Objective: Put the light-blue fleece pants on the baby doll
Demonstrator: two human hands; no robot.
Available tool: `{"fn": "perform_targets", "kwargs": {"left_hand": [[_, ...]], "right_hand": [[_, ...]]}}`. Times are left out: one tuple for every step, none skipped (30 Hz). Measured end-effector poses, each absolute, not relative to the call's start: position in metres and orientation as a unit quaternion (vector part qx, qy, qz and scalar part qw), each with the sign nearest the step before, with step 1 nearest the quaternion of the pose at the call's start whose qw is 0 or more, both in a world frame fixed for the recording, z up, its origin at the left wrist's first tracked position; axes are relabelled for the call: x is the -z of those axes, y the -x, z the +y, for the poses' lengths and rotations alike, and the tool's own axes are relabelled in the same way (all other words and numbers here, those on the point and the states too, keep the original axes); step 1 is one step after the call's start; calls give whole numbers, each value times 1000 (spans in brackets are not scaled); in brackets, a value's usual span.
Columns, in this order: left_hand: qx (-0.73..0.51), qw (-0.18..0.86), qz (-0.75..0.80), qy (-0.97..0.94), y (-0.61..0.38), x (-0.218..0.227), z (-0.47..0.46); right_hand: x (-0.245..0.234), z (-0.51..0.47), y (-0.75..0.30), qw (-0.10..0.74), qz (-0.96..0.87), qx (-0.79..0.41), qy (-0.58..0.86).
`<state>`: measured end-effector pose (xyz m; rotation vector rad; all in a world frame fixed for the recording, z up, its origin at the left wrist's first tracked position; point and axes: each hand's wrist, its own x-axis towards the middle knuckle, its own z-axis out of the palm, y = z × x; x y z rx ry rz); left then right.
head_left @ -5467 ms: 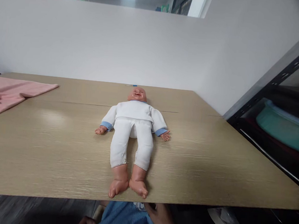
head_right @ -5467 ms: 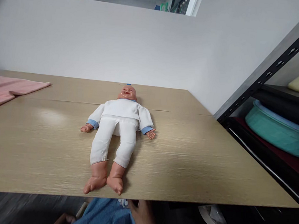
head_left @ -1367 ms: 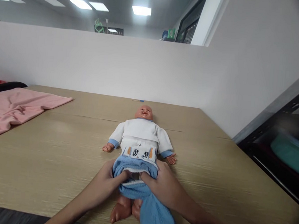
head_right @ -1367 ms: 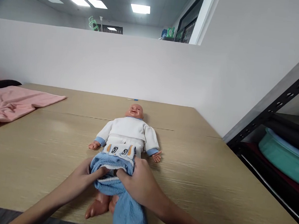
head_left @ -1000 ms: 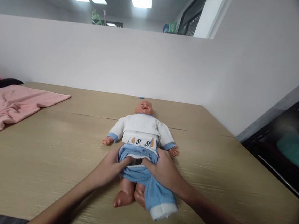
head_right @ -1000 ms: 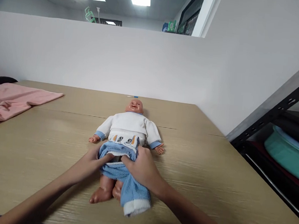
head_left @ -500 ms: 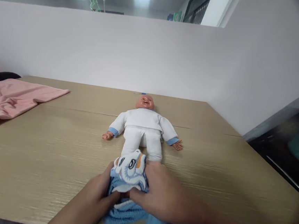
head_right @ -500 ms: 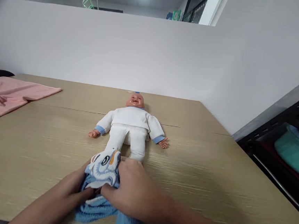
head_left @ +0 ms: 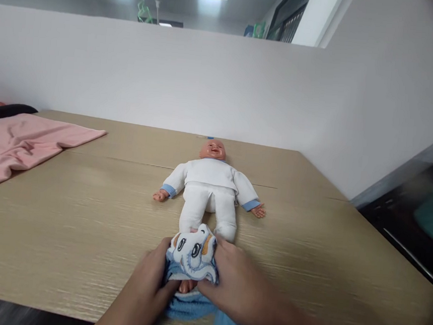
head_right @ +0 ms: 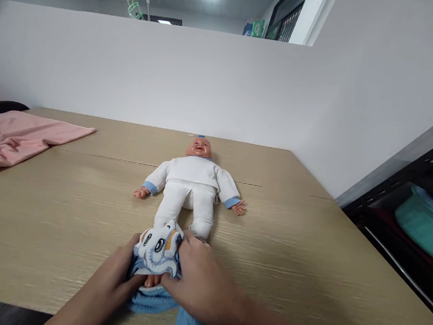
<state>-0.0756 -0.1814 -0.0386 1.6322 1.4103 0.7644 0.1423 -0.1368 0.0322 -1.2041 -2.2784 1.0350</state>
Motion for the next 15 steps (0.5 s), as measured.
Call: {"fn": "perform_targets", "kwargs": {"left_hand": [[-333, 410, 551, -646, 75, 40, -182], [-358, 412, 542, -640, 75, 40, -183], [-377, 417, 533, -632, 75, 40, -184], [-394, 423, 524, -625, 76, 40, -184], [-407, 427, 515, -621, 77, 38, -184], [-415, 428, 510, -620, 78, 37, -183], [-418, 427, 509, -620, 79, 35, -181], [-419, 425, 509, -620, 81, 32, -179], [-419, 424, 508, -621, 82, 30, -176], [-419, 422, 508, -623, 84, 27, -173], [-418, 417, 507, -628, 86, 25, -170], [-418, 409, 505, -635, 88, 24, -167], [-416, 400, 503, -643, 90, 23, -163], [-412, 392, 501, -652, 92, 22, -159], [-405, 388, 498, -661, 94, 22, -154]], "right_hand": [[-31, -135, -144, 194, -801, -378, 423], [-29, -134, -147, 204, -795, -385, 421], [-27, -133, -149, 215, -791, -387, 422], [-25, -132, -150, 227, -787, -386, 424], [-23, -131, -152, 237, -785, -384, 425], [-21, -131, -153, 245, -786, -381, 420], [-19, -131, -154, 254, -789, -379, 412], [-18, -131, -155, 261, -792, -379, 401], [-16, -130, -156, 267, -797, -377, 390], [-14, -129, -157, 274, -802, -371, 380], [-13, -128, -157, 283, -806, -364, 371], [-11, -126, -158, 293, -809, -355, 364], [-10, -124, -159, 304, -813, -348, 355], [-9, -121, -160, 313, -815, -343, 346], [-7, -118, -161, 323, -816, -340, 338]]}}
